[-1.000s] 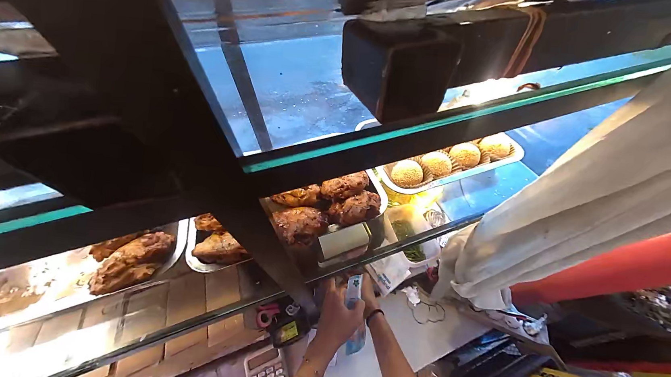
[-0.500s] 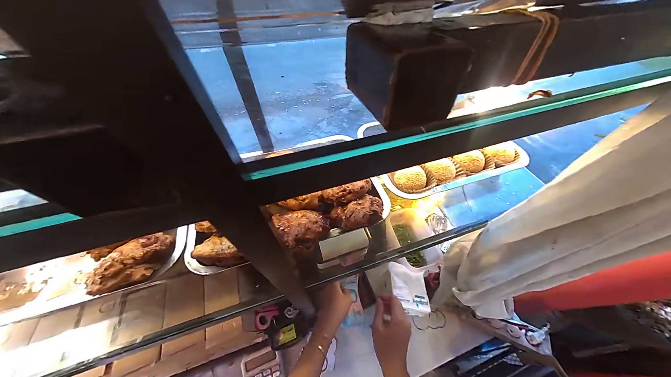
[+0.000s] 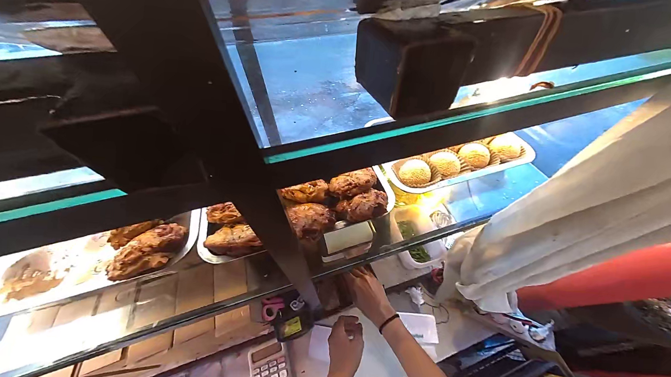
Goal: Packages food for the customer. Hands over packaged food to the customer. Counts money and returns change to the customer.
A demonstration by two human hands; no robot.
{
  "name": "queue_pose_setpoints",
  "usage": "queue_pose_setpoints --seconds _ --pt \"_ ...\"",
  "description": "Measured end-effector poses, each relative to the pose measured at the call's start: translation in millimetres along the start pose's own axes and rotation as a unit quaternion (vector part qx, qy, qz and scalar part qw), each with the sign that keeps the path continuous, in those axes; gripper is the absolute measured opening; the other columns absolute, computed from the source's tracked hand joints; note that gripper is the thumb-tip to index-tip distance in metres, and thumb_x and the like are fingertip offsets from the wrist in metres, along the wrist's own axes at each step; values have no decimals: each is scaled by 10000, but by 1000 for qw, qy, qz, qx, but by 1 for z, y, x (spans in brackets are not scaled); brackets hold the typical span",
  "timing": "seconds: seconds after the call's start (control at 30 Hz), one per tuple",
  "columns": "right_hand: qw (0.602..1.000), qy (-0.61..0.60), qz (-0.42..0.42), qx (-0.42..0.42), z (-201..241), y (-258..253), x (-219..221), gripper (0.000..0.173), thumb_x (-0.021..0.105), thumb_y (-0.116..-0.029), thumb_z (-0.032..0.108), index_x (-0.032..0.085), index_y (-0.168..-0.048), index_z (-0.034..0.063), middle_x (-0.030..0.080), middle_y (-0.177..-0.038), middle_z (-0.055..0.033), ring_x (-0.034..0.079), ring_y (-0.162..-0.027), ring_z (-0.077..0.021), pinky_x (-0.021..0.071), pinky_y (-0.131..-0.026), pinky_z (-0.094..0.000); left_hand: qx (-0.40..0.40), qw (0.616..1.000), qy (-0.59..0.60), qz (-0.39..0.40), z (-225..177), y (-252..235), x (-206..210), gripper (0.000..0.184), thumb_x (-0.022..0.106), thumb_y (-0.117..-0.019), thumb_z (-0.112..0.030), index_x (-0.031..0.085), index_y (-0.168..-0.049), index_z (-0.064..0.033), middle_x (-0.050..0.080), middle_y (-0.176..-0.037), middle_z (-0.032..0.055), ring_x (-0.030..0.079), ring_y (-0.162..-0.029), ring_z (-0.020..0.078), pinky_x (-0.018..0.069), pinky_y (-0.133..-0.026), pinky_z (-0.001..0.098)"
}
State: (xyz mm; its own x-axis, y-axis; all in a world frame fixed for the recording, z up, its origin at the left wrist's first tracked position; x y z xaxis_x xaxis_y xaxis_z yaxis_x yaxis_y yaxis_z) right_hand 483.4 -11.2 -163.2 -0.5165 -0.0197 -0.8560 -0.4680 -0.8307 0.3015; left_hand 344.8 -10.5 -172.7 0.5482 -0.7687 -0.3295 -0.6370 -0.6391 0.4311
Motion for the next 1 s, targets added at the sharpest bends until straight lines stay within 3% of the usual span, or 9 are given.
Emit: queue_pose_setpoints --seconds 0.07,0.23,0.33,0.43,0.57,0.63,0.73,0.9,1.0 --pt "994 -16 -104 29 5 8 -9 352 458 -1042 157 677 -1304 70 702 -1243 -152 658 -1201 -322 536 -1003 -475 -23 999 30 7 0 -14 -2 317 622 -974 -80 637 -1250 75 648 -1252 253 653 -1148 313 521 -1015 431" --pt "969 -2 -248 5 9 9 -7 271 544 -940 96 762 -1101 87 734 -1151 -113 670 -1142 -309 546 -951 -480 -22 999 25 -33 -18 -36 -12 251 567 -961 -61 709 -1147 33 692 -1176 201 637 -1146 295 486 -1013 482" --pt "968 -53 -244 37 7 9 -15 264 546 -925 114 776 -1049 77 726 -1155 -122 651 -1163 -309 516 -995 -475 -41 994 90 -37 -17 -52 -11 317 513 -988 -30 630 -1269 56 634 -1280 245 617 -1179 338 503 -1001 505" --pt "927 -172 -316 99 6 18 -31 189 593 -908 129 748 -894 22 725 -954 -129 707 -954 -291 579 -863 -463 -54 975 216 -22 -25 -65 -10 382 440 -1051 -39 493 -1417 55 521 -1427 272 553 -1257 368 481 -1023 514" --pt "868 -403 -162 242 -3 5 -28 313 587 -1025 239 703 -1202 8 730 -1101 -180 696 -1049 -302 523 -976 -497 -76 955 286 -6 -37 -72 -7 392 355 -1097 -94 454 -1457 23 505 -1425 258 544 -1226 342 467 -993 502" --pt "820 -489 -152 255 -8 -10 -17 254 638 -1005 209 710 -1117 -7 723 -1000 -167 691 -894 -260 549 -852 -457 -88 946 313 5 -38 -73 -7 410 339 -1094 -99 438 -1482 -9 474 -1470 222 503 -1276 330 434 -1022 525" --pt "749 -588 -178 249 -15 -9 2 228 591 -1037 203 661 -1015 -13 600 -784 -81 517 -584 -137 465 -561 -320 -107 931 348 22 -26 -77 -6 448 388 -1042 -54 431 -1487 -44 463 -1488 194 496 -1287 313 447 -1002 514" --pt "752 -577 -156 277 -14 37 19 278 566 -1057 246 673 -1095 -7 619 -808 -80 545 -614 -146 477 -583 -328 -149 914 376 21 -1 -52 -7 434 397 -1047 -70 392 -1472 12 447 -1484 214 512 -1255 302 453 -1019 462" --pt "826 -473 -68 300 -26 73 22 359 556 -1054 331 665 -1146 2 674 -863 -122 643 -672 -212 554 -646 -399 -155 941 285 101 20 5 -7 549 400 -1064 -105 259 -1591 -53 345 -1593 219 480 -1337 358 449 -1027 536"
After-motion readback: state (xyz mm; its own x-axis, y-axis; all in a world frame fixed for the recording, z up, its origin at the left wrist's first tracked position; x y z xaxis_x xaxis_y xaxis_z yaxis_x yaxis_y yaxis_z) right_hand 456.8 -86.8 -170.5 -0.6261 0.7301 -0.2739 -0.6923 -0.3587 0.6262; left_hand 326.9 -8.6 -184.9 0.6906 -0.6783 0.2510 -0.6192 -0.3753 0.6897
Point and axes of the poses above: each hand's wrist, its own y-axis away from the middle knuckle, its own x-axis out of the palm, z = x × y, the point moved 6 cm from there along -y, towards the middle knuckle
